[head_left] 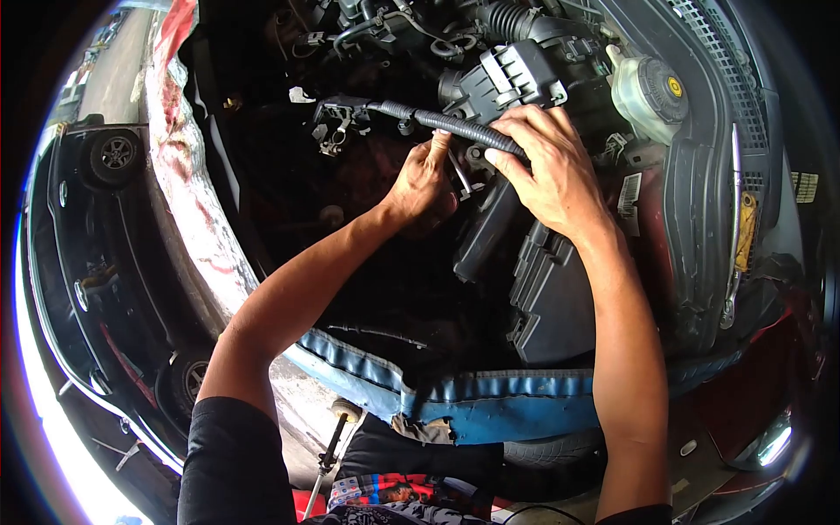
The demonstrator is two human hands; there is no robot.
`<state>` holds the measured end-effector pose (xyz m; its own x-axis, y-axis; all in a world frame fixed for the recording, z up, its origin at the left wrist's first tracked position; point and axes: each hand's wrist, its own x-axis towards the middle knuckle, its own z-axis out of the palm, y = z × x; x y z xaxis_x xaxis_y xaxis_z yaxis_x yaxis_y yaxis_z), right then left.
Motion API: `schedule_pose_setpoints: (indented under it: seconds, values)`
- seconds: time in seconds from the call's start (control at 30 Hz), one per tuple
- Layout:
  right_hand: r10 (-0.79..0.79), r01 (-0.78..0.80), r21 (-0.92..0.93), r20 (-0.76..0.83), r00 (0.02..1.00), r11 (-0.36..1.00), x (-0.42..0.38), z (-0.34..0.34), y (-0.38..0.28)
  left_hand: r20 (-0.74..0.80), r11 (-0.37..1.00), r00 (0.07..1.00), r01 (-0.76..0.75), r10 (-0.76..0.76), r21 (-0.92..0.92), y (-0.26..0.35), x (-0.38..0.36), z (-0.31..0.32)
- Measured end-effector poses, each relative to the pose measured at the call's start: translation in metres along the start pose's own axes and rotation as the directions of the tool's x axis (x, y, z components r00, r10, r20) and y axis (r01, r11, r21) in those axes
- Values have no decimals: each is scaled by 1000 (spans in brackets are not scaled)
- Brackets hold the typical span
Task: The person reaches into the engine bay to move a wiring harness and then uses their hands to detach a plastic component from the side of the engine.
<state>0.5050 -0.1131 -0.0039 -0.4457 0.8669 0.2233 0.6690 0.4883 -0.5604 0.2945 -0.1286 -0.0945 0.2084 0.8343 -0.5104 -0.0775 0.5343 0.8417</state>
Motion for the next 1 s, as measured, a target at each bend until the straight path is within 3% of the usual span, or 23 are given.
schedule_pose_setpoints:
  seconds: [0.03,0.1,0.13,0.17,0.2,0.23,0.27,0.33,0.37,0.43,0.5,0.53,0.57,0.63,0.67,0.7,0.8,0.83,0.93,0.97,1.0]
  values:
    - [6,-6,-6,4,1000,1000,0,-1,0,45,999,999,-10,8,33,2,3,-6]
    - [5,-5,-16,-1,1000,1000,0,0,0,67,895,940,-338,333,290,2,8,-4]
    - [7,-7,-21,-3,1000,1000,0,0,1,155,772,899,-432,410,466,0,13,-10]
    - [13,-12,-25,14,1000,1000,0,0,0,313,553,845,-524,434,648,-2,16,-21]
    - [10,-10,-29,9,1000,1000,0,0,1,478,266,776,-603,411,752,-4,19,-32]
    - [15,-15,-23,17,1000,1000,0,1,1,591,80,728,-651,349,755,0,21,-38]
    - [18,-18,-18,23,1000,1000,0,0,1,659,-1,709,-681,253,733,5,26,-42]
    - [25,-24,-22,29,999,999,0,0,3,719,33,661,-741,217,671,12,27,-45]
    - [24,-23,-18,27,999,1000,0,1,2,747,52,635,-768,198,639,19,25,-45]
    - [21,-21,-22,22,1000,1000,1,1,3,648,-310,756,-596,95,741,-12,27,-36]
    - [23,-23,-20,25,999,1000,0,1,3,619,-564,757,-425,207,708,-9,4,-8]
    - [22,-22,-15,20,1000,1000,0,1,2,600,-567,712,-342,365,750,-16,4,-1]
    - [20,-20,-10,17,1000,1000,0,1,3,243,49,728,-355,642,934,-28,10,12]
    - [14,-14,-4,19,1000,1000,0,1,3,-10,498,918,-207,397,842,-16,12,15]
    - [12,-12,-2,22,1000,1000,1,-1,3,-97,675,970,-80,221,734,-9,10,16]
    - [11,-11,3,23,1000,1000,0,-1,2,169,212,914,-260,369,942,-10,5,9]
    - [3,-3,-20,-1,1000,1000,-1,2,3,269,110,875,-338,401,935,-7,2,5]
    - [-1,1,-29,-4,1000,1000,0,2,3,294,184,880,-381,372,906,-6,4,2]
    - [-18,17,-13,-16,1000,1000,0,3,6,469,158,819,-538,331,828,-7,6,-1]
    - [-19,18,-24,-27,999,1000,0,2,4,486,234,822,-556,297,797,0,4,-2]
    - [-27,27,-9,-26,999,1000,0,2,3,523,123,801,-573,290,810,3,2,-4]
